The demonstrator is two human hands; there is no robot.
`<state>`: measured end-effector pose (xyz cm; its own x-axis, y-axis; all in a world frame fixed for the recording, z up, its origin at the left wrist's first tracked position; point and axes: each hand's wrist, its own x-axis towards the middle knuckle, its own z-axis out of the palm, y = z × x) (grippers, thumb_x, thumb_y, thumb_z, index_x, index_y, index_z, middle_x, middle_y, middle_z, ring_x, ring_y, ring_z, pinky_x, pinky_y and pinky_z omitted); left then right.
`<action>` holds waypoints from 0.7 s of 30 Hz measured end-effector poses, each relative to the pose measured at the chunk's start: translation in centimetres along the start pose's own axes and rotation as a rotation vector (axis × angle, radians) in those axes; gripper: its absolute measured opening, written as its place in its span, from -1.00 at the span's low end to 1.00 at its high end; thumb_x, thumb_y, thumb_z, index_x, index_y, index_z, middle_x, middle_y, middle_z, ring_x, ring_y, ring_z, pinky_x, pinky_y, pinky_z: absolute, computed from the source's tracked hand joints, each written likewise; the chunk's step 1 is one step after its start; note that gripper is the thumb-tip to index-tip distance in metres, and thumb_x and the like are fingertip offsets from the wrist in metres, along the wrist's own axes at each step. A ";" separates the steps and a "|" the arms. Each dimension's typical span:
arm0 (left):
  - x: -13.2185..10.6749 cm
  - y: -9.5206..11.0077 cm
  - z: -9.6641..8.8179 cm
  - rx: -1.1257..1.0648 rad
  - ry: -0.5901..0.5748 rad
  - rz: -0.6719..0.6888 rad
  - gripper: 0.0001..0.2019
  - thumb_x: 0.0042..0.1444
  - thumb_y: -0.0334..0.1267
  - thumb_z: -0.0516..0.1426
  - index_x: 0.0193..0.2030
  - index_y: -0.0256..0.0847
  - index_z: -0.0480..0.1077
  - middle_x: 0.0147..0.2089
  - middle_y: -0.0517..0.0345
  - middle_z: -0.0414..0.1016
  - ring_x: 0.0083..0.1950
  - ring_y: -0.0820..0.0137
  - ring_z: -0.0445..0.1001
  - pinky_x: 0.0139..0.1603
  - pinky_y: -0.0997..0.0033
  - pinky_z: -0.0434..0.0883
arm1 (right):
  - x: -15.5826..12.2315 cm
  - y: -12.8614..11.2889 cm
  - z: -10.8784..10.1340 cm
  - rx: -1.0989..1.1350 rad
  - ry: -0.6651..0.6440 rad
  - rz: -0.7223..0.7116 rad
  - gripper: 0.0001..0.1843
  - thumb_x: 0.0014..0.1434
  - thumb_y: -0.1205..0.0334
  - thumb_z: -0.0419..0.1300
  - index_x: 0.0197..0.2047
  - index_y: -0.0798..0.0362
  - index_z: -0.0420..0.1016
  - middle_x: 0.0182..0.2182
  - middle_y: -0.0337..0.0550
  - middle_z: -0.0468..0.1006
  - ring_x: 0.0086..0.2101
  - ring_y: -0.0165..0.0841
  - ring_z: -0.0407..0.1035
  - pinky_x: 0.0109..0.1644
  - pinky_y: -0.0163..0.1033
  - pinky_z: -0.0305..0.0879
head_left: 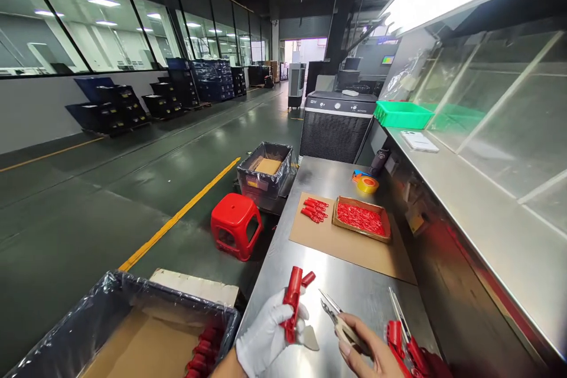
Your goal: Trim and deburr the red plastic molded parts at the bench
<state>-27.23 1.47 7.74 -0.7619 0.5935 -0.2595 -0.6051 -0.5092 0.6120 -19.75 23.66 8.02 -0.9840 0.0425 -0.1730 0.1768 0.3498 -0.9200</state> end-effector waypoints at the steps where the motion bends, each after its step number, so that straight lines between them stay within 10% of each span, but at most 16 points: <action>1: -0.3 0.3 0.3 0.004 0.007 -0.010 -0.62 -0.01 -0.20 0.29 -0.04 -0.24 0.44 -0.29 0.08 0.44 -0.37 0.41 0.40 -0.34 0.36 0.36 | -0.2 -0.8 -0.4 -0.089 0.006 -0.049 -0.47 0.17 -0.12 0.18 0.07 0.05 0.50 -0.05 0.00 0.57 -0.06 -0.17 0.47 0.01 -0.18 0.41; 13: -1.5 0.8 2.2 0.326 0.170 0.113 -0.80 0.06 -0.38 0.05 -0.15 -0.20 0.35 -0.31 0.16 0.31 -0.39 0.47 0.24 -0.34 0.42 0.23 | -1.4 -7.7 -0.4 -0.917 0.090 -0.604 -0.60 0.26 0.16 0.14 0.13 0.10 0.40 -0.17 -0.07 0.50 -0.25 -0.26 0.40 -0.20 -0.17 0.39; 21: -2.3 0.1 2.0 0.569 0.196 0.171 -0.66 0.18 -0.22 0.06 0.09 -0.17 0.38 -0.16 0.06 0.42 -0.32 0.40 0.24 -0.21 0.35 0.28 | -0.9 -8.8 2.6 -1.128 0.221 -0.694 -0.47 -0.13 0.16 0.40 -0.05 0.13 0.54 -0.34 -0.18 0.49 -0.34 -0.26 0.25 -0.32 -0.15 0.15</action>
<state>-25.06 1.24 9.89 -0.8980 0.3803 -0.2214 -0.2938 -0.1436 0.9450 -20.40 18.11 15.32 -0.8643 -0.3450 0.3661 -0.3651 0.9308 0.0152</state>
